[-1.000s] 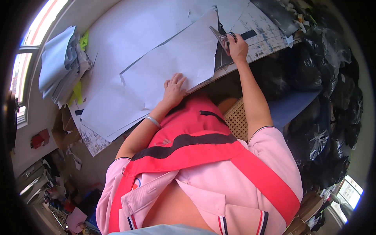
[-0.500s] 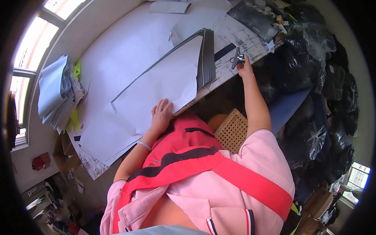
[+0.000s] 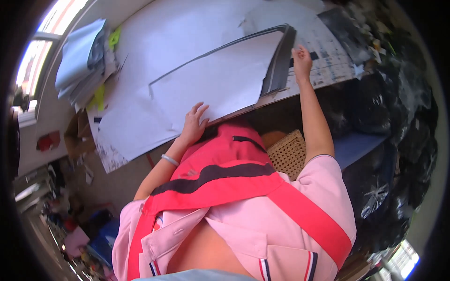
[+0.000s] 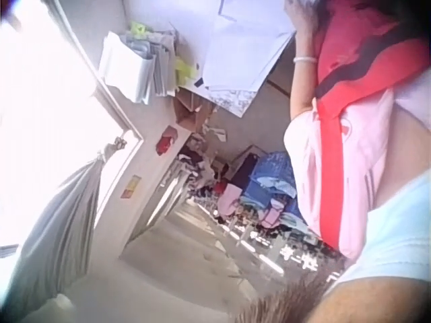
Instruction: Gathering and bundling large white material sheets together using yellow plastic straps.
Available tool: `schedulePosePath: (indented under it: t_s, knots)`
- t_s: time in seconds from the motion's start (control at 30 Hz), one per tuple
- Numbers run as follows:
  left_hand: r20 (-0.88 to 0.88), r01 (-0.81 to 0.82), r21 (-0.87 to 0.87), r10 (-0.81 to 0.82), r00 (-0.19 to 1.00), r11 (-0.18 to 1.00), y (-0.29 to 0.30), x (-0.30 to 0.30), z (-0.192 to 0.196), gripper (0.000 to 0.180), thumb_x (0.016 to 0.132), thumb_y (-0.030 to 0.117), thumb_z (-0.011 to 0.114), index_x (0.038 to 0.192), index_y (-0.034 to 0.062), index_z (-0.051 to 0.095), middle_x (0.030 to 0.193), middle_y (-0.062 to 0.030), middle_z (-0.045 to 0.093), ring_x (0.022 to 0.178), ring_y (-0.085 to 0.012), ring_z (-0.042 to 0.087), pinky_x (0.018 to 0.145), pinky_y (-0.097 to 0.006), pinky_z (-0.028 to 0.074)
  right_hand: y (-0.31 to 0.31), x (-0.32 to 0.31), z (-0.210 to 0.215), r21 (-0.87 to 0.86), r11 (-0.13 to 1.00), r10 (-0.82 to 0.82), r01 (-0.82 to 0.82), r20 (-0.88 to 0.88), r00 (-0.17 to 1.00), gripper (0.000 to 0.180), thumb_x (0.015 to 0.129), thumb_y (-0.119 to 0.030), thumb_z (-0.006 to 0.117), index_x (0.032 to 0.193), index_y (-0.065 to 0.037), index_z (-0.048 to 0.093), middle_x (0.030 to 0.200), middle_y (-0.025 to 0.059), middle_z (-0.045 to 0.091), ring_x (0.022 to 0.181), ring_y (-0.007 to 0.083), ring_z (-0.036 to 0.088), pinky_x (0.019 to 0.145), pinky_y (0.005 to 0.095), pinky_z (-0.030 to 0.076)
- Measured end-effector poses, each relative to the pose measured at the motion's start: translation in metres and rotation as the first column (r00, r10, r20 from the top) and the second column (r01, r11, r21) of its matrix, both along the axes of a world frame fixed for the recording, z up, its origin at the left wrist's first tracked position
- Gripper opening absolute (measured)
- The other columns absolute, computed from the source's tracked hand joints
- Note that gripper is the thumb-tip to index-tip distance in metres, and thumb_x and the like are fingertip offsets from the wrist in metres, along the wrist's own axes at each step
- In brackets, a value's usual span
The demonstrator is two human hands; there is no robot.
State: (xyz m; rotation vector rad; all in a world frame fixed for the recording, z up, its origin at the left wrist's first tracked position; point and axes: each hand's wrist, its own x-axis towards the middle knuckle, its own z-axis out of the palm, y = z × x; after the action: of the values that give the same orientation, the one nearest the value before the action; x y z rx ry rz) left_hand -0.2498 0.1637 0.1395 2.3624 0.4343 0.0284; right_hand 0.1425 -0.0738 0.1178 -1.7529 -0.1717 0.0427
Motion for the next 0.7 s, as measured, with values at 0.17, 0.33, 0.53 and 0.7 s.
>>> schedulePosePath:
  t_s: [0.17, 0.33, 0.53, 0.7]
  knots:
    - [0.140, -0.404, -0.159, 0.426, 0.894, 0.901, 0.035, -0.062, -0.007, 0.044, 0.085, 0.008, 0.063, 0.128, 0.0037, 0.055, 0.130, -0.0199, 0.053, 0.111, -0.0360, 0.058, 0.097, -0.042, 0.046, 0.074, -0.088, 0.016, -0.337, 0.940, 0.187, -0.052, 0.383, 0.904, 0.038, 0.091, -0.014, 0.064, 0.128, -0.009, 0.057, 0.121, 0.0090, 0.058, 0.106, 0.0206, 0.056, 0.092, 0.0352, 0.045]
    - [0.006, -0.787, -0.370, 0.848, 0.530, 0.494, 0.063, -0.133, -0.025, 0.058, 0.083, 0.011, 0.068, 0.134, -0.0011, 0.045, 0.134, -0.0201, 0.046, 0.115, -0.0309, 0.054, 0.099, -0.040, 0.044, 0.093, -0.135, 0.000, -0.769, 0.597, 0.690, -0.228, 0.347, 0.635, 0.046, 0.089, -0.025, 0.065, 0.133, -0.017, 0.055, 0.135, 0.0136, 0.053, 0.126, 0.0328, 0.049, 0.105, 0.0441, 0.036]
    - [0.057, -0.980, -0.186, 0.996, 0.066, 0.075, 0.135, -0.225, -0.046, 0.084, 0.079, 0.017, 0.074, 0.142, -0.0072, 0.025, 0.144, -0.0254, 0.025, 0.133, -0.0386, 0.034, 0.111, -0.041, 0.031, 0.082, -0.190, 0.005, -0.820, 0.277, 0.875, -0.502, 0.000, 0.484, 0.063, 0.083, -0.042, 0.071, 0.138, -0.020, 0.051, 0.142, 0.0140, 0.046, 0.130, 0.0342, 0.044, 0.108, 0.0466, 0.033]
    - [0.018, -0.975, -0.148, 0.985, -0.170, -0.166, 0.199, -0.286, -0.065, 0.092, 0.075, 0.027, 0.080, 0.143, -0.0086, 0.029, 0.146, -0.0258, 0.031, 0.133, -0.0368, 0.037, 0.108, -0.041, 0.035, 0.086, -0.214, 0.009, -0.862, 0.102, 0.917, -0.497, -0.113, 0.384, 0.064, 0.081, -0.044, 0.073, 0.136, -0.020, 0.053, 0.144, 0.0138, 0.044, 0.132, 0.0348, 0.041, 0.109, 0.0477, 0.031]
